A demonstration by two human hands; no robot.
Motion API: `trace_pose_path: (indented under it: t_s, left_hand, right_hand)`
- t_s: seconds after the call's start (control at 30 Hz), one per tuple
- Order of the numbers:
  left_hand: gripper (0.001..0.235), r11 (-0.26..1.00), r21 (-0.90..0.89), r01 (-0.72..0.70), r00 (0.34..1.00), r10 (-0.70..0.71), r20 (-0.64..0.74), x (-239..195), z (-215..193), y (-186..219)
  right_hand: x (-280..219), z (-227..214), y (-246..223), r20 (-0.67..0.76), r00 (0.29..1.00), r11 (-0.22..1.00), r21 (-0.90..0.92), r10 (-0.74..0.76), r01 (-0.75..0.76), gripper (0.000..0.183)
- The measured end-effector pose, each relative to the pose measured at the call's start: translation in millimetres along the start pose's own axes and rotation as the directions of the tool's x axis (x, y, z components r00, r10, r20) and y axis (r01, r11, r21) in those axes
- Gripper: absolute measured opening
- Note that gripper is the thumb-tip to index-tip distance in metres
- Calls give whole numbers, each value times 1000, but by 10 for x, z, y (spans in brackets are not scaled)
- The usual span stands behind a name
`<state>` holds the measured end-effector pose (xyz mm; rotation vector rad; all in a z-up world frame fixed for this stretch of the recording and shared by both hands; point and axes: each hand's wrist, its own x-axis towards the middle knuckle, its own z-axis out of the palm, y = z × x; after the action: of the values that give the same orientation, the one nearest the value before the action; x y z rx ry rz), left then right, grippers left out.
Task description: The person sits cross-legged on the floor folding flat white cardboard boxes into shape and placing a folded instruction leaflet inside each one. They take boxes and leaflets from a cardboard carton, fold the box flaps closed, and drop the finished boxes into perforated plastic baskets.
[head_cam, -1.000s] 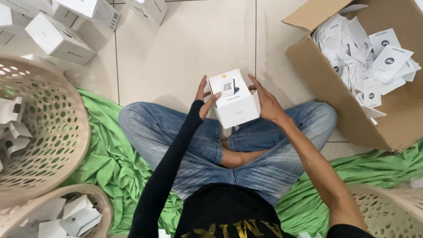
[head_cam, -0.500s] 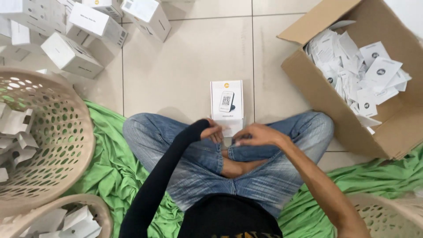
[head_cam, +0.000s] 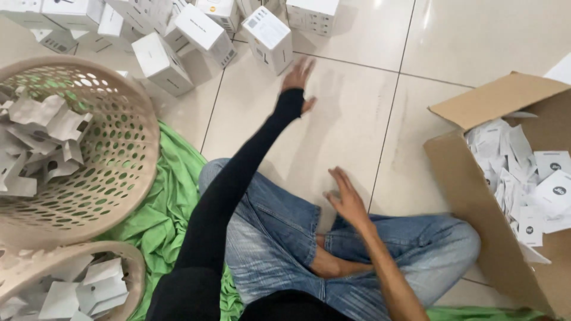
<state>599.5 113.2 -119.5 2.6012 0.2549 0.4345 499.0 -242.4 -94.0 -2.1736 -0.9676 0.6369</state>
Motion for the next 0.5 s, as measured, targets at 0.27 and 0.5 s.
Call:
trace_pose_path:
  t_s: [0.27, 0.5]
  left_hand:
    - [104, 650, 706, -282, 953, 276, 127, 1041, -544, -1506]
    - [99, 971, -227, -73, 995, 56, -79, -227, -1116, 603]
  right_hand:
    - [-308, 430, 101, -2, 998, 983, -172, -60, 59, 64]
    - [-106, 3, 83, 3, 975, 677, 720, 220, -155, 67]
